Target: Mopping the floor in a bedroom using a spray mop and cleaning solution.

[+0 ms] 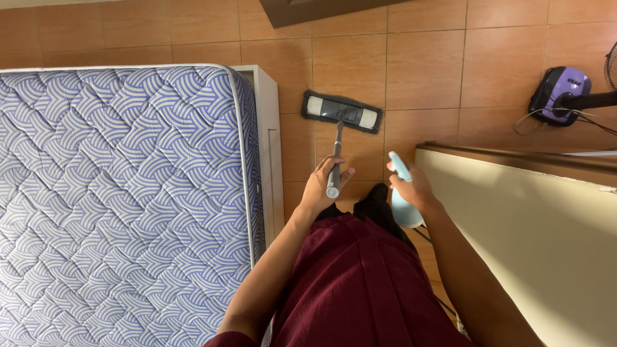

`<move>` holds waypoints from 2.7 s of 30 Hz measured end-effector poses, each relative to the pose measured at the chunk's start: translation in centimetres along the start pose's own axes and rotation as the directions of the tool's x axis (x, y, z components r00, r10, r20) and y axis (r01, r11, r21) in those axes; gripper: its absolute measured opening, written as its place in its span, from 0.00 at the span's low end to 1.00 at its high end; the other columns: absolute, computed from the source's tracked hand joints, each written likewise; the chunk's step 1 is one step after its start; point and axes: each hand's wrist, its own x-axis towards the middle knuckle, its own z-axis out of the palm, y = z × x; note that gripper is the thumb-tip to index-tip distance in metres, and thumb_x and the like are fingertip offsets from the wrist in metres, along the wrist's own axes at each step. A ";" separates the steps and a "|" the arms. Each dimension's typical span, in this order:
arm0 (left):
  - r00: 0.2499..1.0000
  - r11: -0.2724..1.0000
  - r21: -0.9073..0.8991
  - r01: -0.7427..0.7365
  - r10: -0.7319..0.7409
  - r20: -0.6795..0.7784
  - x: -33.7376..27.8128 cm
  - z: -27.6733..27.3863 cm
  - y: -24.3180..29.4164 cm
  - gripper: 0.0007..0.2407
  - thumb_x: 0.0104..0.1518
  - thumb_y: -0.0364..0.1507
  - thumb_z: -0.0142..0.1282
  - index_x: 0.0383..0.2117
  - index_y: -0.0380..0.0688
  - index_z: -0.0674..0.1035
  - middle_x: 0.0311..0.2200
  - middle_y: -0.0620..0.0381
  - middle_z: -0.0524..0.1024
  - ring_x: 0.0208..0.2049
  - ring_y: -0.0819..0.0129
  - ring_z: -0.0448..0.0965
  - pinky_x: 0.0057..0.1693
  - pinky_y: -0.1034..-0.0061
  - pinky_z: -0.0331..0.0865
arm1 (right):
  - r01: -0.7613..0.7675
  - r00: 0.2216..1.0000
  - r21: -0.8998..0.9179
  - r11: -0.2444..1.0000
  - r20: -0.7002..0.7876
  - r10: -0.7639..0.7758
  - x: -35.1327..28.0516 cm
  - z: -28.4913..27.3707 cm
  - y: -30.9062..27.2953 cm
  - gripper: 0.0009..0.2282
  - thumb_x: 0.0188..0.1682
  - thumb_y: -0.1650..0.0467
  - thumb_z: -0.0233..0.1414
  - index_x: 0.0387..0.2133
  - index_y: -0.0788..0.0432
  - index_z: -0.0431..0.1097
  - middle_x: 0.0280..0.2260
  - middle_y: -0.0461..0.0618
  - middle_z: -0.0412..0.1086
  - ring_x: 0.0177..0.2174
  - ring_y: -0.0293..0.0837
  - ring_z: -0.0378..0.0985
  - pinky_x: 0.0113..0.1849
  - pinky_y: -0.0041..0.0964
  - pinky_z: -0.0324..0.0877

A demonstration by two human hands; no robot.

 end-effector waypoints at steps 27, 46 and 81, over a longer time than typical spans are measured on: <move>0.998 0.999 0.031 -0.019 0.017 0.063 0.4 -0.5 -1.1 0.16 0.60 0.40 0.60 0.46 0.43 0.75 0.36 0.50 0.79 0.33 0.57 0.83 0.40 0.65 0.76 | -0.110 0.976 -0.012 0.994 -0.189 0.106 1.4 0.7 0.2 0.07 0.48 0.70 0.51 0.38 0.57 0.72 0.26 0.51 0.76 0.24 0.47 0.81 0.32 0.44 0.74; 0.629 -0.045 -0.728 0.684 -0.470 0.619 -0.9 1.3 -6.6 0.19 0.65 0.30 0.54 0.58 0.31 0.68 0.40 0.38 0.77 0.36 0.55 0.82 0.47 0.65 0.79 | -0.263 0.925 0.109 0.959 -0.254 0.283 -3.6 3.7 5.1 0.10 0.49 0.68 0.53 0.41 0.60 0.73 0.28 0.58 0.77 0.28 0.51 0.83 0.36 0.45 0.75; 0.550 0.251 -0.519 0.817 -0.610 0.571 -26.2 17.5 -15.3 0.33 0.56 0.23 0.57 0.65 0.74 0.56 0.19 0.61 0.67 0.16 0.75 0.66 0.23 0.78 0.61 | -0.026 0.135 0.488 0.872 -0.863 0.487 -46.4 -11.1 36.6 0.30 0.58 0.65 0.56 0.64 0.67 0.47 0.51 0.59 0.65 0.48 0.51 0.73 0.47 0.47 0.73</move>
